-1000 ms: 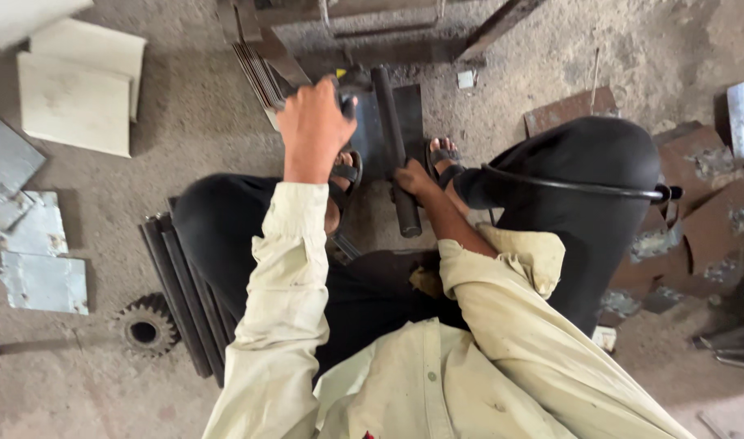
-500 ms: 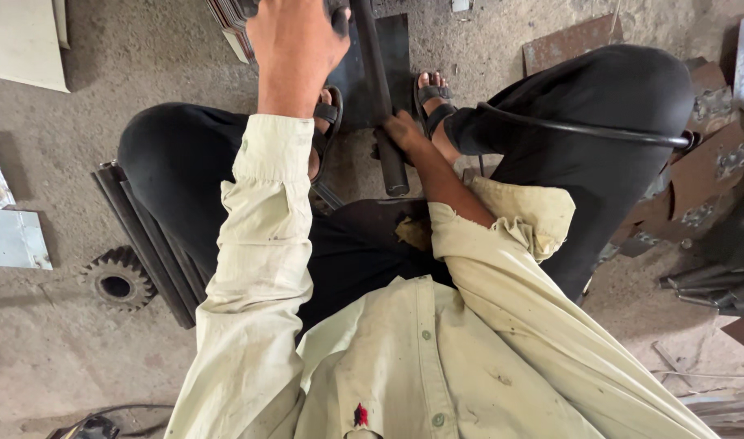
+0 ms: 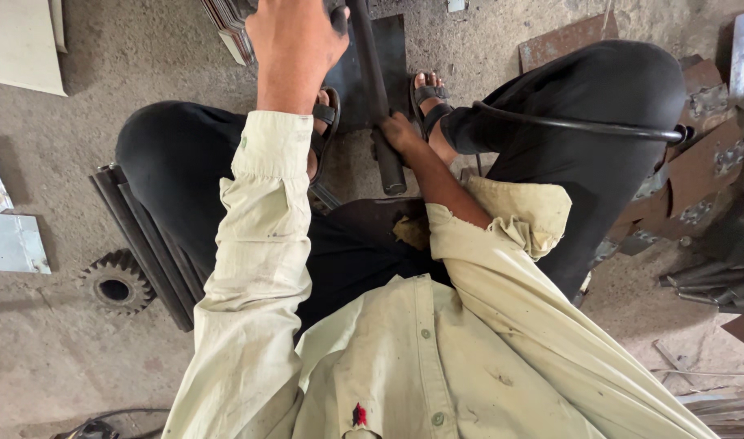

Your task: The person welds a metal pipe to a flat metal plate using a handheld welding torch. They repeatedly pick up pipes, position them on the plate, and apply the torch to create welds, generating bright sparks. The person also uses a hammer to strike the pipe after welding.

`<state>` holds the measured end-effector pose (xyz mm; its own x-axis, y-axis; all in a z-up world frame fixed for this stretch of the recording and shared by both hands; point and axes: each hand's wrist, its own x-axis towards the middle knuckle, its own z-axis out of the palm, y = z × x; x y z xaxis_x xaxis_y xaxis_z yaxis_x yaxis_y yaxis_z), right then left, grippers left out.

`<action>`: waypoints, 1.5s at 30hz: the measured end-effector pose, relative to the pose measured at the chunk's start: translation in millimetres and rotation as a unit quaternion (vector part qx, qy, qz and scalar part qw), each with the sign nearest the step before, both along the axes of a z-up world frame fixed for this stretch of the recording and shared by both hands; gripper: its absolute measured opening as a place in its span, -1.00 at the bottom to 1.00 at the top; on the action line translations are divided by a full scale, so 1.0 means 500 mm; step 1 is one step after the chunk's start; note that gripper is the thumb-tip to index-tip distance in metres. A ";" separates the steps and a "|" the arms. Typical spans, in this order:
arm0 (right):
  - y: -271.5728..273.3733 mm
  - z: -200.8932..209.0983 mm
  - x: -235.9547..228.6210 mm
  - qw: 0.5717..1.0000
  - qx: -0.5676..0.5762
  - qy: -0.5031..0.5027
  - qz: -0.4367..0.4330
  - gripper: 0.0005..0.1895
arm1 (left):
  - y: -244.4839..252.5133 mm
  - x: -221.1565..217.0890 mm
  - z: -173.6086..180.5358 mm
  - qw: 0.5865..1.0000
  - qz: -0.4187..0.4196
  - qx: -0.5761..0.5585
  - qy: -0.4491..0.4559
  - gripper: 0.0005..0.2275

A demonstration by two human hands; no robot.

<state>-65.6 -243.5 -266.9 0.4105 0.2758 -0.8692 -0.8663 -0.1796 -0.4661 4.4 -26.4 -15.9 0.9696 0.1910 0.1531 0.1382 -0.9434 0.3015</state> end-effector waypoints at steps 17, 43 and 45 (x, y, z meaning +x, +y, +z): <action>-0.011 -0.003 0.014 0.999 0.007 -0.023 -0.029 -0.65 | 0.009 0.008 0.004 0.998 0.011 0.027 0.047 -0.61; -0.133 0.123 0.207 0.942 0.073 -0.282 -0.170 -0.62 | -0.228 -0.134 -0.522 0.701 0.221 -0.613 0.291 -0.48; -0.113 0.087 0.189 0.952 0.056 -0.255 -0.157 -0.56 | -0.221 -0.124 -0.503 0.706 0.200 -0.615 0.289 -0.50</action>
<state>29.0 -299.9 -223.5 0.8494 0.1487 -0.5064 -0.5242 0.1264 -0.8422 -57.4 -136.7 -267.4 0.6324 0.1113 -0.7666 0.7553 0.1313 0.6421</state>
